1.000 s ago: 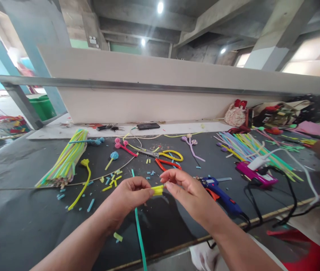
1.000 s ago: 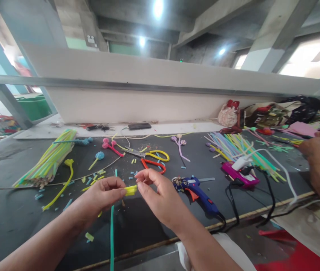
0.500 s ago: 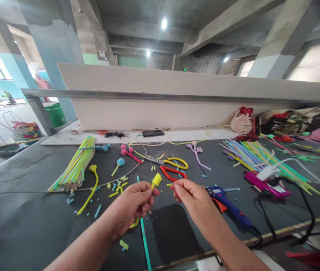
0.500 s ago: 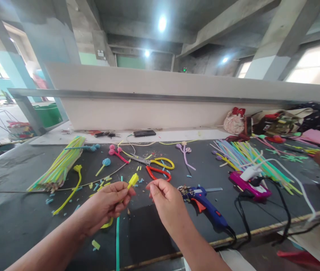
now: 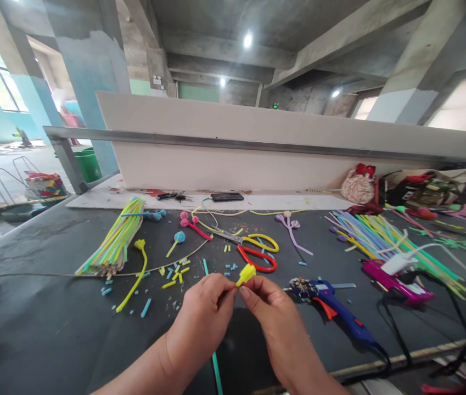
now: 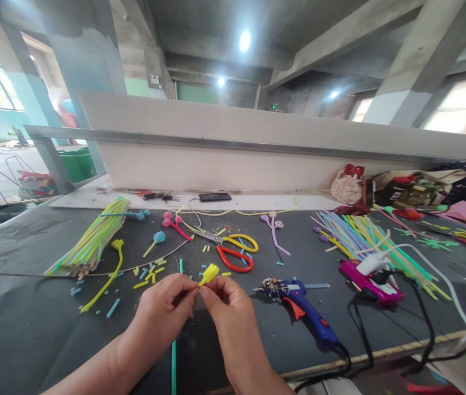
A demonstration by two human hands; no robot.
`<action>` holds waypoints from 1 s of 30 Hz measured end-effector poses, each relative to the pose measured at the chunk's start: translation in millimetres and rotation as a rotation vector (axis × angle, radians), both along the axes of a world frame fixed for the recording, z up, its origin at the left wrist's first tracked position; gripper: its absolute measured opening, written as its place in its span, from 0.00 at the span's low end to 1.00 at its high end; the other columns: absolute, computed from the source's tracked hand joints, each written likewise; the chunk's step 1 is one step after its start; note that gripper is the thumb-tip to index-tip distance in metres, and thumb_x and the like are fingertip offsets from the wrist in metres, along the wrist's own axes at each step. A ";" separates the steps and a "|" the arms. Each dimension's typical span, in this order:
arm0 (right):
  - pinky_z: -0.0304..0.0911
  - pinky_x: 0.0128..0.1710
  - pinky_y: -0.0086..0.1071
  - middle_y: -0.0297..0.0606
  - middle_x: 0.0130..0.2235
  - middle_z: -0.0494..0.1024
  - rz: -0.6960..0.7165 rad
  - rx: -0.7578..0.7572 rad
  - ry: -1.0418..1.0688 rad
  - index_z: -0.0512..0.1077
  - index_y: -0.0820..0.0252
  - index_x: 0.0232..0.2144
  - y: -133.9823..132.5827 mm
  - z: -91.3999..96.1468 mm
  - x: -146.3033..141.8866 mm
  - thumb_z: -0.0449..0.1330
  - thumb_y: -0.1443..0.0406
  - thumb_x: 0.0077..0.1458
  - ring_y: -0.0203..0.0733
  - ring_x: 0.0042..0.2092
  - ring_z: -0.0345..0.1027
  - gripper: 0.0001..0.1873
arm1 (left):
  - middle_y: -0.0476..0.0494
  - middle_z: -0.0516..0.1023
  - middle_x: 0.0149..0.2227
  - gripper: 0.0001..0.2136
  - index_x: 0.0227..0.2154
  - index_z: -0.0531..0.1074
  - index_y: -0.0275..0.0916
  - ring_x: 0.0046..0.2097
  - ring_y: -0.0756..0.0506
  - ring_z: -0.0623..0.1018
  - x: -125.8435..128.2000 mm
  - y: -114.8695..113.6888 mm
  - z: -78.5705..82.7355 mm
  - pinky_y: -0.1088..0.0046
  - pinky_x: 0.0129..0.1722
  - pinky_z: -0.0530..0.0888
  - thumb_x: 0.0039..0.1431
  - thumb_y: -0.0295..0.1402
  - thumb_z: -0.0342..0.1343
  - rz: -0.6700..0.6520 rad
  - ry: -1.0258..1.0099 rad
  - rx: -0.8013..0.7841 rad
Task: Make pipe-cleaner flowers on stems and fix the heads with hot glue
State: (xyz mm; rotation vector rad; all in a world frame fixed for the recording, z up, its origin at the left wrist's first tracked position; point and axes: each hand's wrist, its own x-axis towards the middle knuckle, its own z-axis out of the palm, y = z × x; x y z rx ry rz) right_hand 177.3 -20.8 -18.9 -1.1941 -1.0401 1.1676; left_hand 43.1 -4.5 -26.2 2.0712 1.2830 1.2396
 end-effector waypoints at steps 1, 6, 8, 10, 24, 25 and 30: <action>0.59 0.36 0.30 0.31 0.27 0.73 0.005 0.001 0.029 0.72 0.60 0.26 0.1 -1.5 -0.3 0.65 0.59 0.45 0.39 0.33 0.64 0.10 | 0.47 0.75 0.25 0.08 0.25 0.72 0.41 0.29 0.48 0.73 0.4 -1.1 -1.9 0.74 0.31 0.66 0.56 0.27 0.51 -0.010 0.001 0.013; 0.57 0.33 0.29 0.30 0.25 0.71 0.033 0.004 0.152 0.72 0.60 0.23 -1.4 -4.9 -1.1 0.68 0.58 0.43 0.36 0.30 0.61 0.12 | 0.41 0.76 0.30 0.09 0.25 0.73 0.44 0.34 0.43 0.73 1.8 -7.1 -6.9 0.70 0.38 0.67 0.59 0.32 0.50 -0.094 -0.090 0.006; 0.58 0.34 0.29 0.31 0.26 0.71 0.055 0.010 0.194 0.73 0.60 0.24 -1.4 -2.9 0.0 0.68 0.59 0.43 0.36 0.31 0.61 0.12 | 0.40 0.77 0.33 0.09 0.28 0.75 0.44 0.37 0.43 0.74 1.3 -9.0 -3.4 0.69 0.41 0.67 0.59 0.31 0.50 -0.155 -0.130 0.005; 0.58 0.36 0.30 0.31 0.27 0.72 0.093 0.018 0.229 0.74 0.60 0.24 -0.1 1.2 3.4 0.68 0.60 0.43 0.37 0.32 0.62 0.10 | 0.40 0.77 0.36 0.08 0.30 0.75 0.43 0.39 0.43 0.74 -0.5 -9.4 3.1 0.69 0.43 0.67 0.59 0.30 0.50 -0.225 -0.165 0.001; 0.51 0.24 0.22 0.36 0.29 0.76 0.367 -0.066 0.217 0.75 0.63 0.28 2.7 19.8 24.6 0.64 0.64 0.51 0.28 0.24 0.58 0.06 | 0.52 0.69 0.22 0.09 0.25 0.68 0.36 0.24 0.53 0.67 -8.4 7.7 18.0 0.78 0.23 0.64 0.53 0.36 0.58 -0.208 -0.728 -0.483; 0.48 0.21 0.23 0.37 0.28 0.77 0.376 -0.067 0.196 0.74 0.63 0.29 2.0 20.2 22.6 0.63 0.63 0.52 0.27 0.22 0.55 0.07 | 0.51 0.69 0.23 0.09 0.25 0.68 0.36 0.24 0.53 0.67 -7.7 7.2 18.4 0.77 0.23 0.64 0.53 0.36 0.58 -0.226 -0.746 -0.504; 0.41 0.18 0.23 0.33 0.22 0.72 0.433 -0.101 0.223 0.71 0.64 0.26 -1.4 19.8 12.5 0.62 0.61 0.53 0.25 0.18 0.51 0.11 | 0.54 0.66 0.18 0.09 0.25 0.69 0.34 0.22 0.54 0.64 -5.7 7.0 17.1 0.79 0.23 0.62 0.51 0.35 0.60 -0.338 -0.793 -0.606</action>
